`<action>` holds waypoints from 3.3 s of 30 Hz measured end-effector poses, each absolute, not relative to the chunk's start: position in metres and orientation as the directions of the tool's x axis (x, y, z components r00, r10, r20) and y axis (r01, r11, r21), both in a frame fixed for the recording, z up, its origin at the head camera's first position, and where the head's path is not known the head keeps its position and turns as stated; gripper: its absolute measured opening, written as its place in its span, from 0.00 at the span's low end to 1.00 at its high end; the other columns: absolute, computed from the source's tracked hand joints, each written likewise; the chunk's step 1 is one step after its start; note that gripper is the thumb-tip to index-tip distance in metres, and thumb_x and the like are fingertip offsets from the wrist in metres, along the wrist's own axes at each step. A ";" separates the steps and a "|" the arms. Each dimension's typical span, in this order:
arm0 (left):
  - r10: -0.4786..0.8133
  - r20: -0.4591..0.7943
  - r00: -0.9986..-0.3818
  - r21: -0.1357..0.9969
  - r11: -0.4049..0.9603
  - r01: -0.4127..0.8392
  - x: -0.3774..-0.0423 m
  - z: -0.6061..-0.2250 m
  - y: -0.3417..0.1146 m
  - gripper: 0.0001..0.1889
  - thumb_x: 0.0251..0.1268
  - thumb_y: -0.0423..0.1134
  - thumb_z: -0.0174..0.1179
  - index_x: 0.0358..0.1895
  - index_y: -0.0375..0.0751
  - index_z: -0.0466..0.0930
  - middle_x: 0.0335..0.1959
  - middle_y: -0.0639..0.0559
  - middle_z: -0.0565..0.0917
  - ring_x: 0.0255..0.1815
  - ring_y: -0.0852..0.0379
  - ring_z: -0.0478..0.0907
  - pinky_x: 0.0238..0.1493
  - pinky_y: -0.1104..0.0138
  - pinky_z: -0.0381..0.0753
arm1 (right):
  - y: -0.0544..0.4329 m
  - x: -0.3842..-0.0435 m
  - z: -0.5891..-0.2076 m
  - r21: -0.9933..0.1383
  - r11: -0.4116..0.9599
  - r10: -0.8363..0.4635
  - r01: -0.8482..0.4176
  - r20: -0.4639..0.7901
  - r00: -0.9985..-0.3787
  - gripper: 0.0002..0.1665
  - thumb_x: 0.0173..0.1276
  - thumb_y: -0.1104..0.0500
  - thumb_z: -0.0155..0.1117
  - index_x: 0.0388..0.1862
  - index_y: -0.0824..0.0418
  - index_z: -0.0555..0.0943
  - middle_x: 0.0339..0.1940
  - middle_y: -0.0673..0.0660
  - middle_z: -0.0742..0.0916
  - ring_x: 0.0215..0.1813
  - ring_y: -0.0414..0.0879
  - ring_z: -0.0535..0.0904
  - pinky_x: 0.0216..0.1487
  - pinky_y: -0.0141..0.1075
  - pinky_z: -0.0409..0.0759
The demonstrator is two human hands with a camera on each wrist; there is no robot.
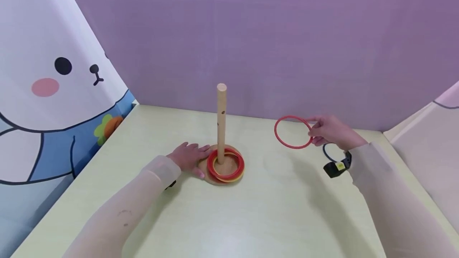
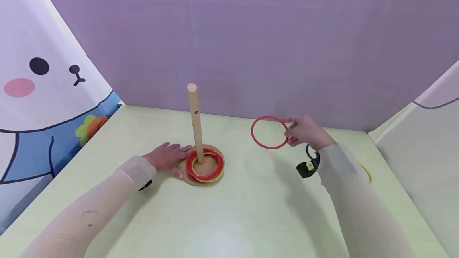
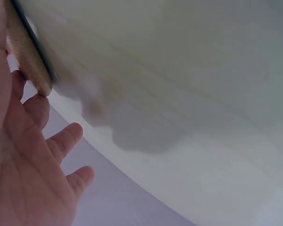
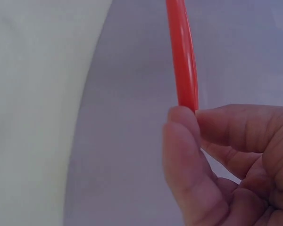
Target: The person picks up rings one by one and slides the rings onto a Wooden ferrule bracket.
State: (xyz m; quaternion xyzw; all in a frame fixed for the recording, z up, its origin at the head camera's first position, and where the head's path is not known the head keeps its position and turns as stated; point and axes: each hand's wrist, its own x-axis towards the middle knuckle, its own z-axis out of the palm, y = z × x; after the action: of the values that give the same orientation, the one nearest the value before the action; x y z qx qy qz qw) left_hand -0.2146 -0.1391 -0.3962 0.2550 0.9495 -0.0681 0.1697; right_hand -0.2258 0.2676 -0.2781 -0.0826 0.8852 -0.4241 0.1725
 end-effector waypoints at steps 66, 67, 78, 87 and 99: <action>0.436 -0.379 -0.816 0.024 0.886 0.462 -0.212 -0.395 -0.147 0.49 0.52 0.62 0.65 0.76 0.52 0.54 0.76 0.51 0.55 0.70 0.37 0.60 0.67 0.41 0.56 | 0.110 -0.206 -0.228 -0.960 0.213 -0.248 -0.182 0.127 -0.960 0.30 0.67 0.67 0.60 0.69 0.60 0.70 0.41 0.65 0.79 0.28 0.49 0.82 0.36 0.38 0.84; 0.439 -0.379 -0.814 0.031 0.886 0.463 -0.212 -0.395 -0.148 0.49 0.52 0.62 0.66 0.76 0.51 0.54 0.76 0.51 0.55 0.69 0.37 0.61 0.66 0.40 0.56 | 0.109 -0.206 -0.229 -0.959 0.215 -0.251 -0.182 0.126 -0.960 0.30 0.67 0.68 0.60 0.69 0.60 0.70 0.40 0.65 0.80 0.27 0.48 0.82 0.36 0.37 0.84; 0.427 -0.375 -0.823 0.028 0.893 0.450 -0.211 -0.396 -0.146 0.48 0.51 0.61 0.67 0.75 0.53 0.55 0.76 0.51 0.56 0.70 0.38 0.61 0.67 0.42 0.58 | 0.102 -0.205 -0.233 -0.959 0.233 -0.263 -0.161 0.097 -0.960 0.30 0.67 0.68 0.60 0.69 0.60 0.70 0.41 0.65 0.80 0.27 0.47 0.82 0.36 0.38 0.84; 0.424 -0.376 -0.824 0.034 0.895 0.445 -0.211 -0.396 -0.144 0.48 0.51 0.61 0.67 0.75 0.53 0.55 0.76 0.52 0.56 0.70 0.39 0.60 0.67 0.42 0.58 | 0.098 -0.202 -0.237 -0.960 0.230 -0.275 -0.158 0.091 -0.957 0.31 0.67 0.70 0.59 0.69 0.60 0.70 0.42 0.67 0.79 0.29 0.51 0.81 0.35 0.37 0.84; 0.431 -0.371 -0.823 0.072 0.896 0.437 -0.211 -0.401 -0.143 0.49 0.50 0.60 0.68 0.75 0.55 0.55 0.76 0.54 0.55 0.70 0.38 0.59 0.67 0.42 0.57 | 0.095 -0.203 -0.251 -0.955 0.265 -0.278 -0.136 0.060 -0.959 0.31 0.66 0.69 0.60 0.69 0.61 0.70 0.39 0.63 0.79 0.26 0.48 0.81 0.35 0.36 0.84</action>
State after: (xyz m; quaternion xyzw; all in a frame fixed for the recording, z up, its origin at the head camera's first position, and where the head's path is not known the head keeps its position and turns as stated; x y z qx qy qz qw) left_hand -0.2107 -0.1431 -0.4012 0.2274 0.9546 -0.0080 0.1924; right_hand -0.2033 0.0950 -0.2505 -0.1305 0.7930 -0.5920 0.0598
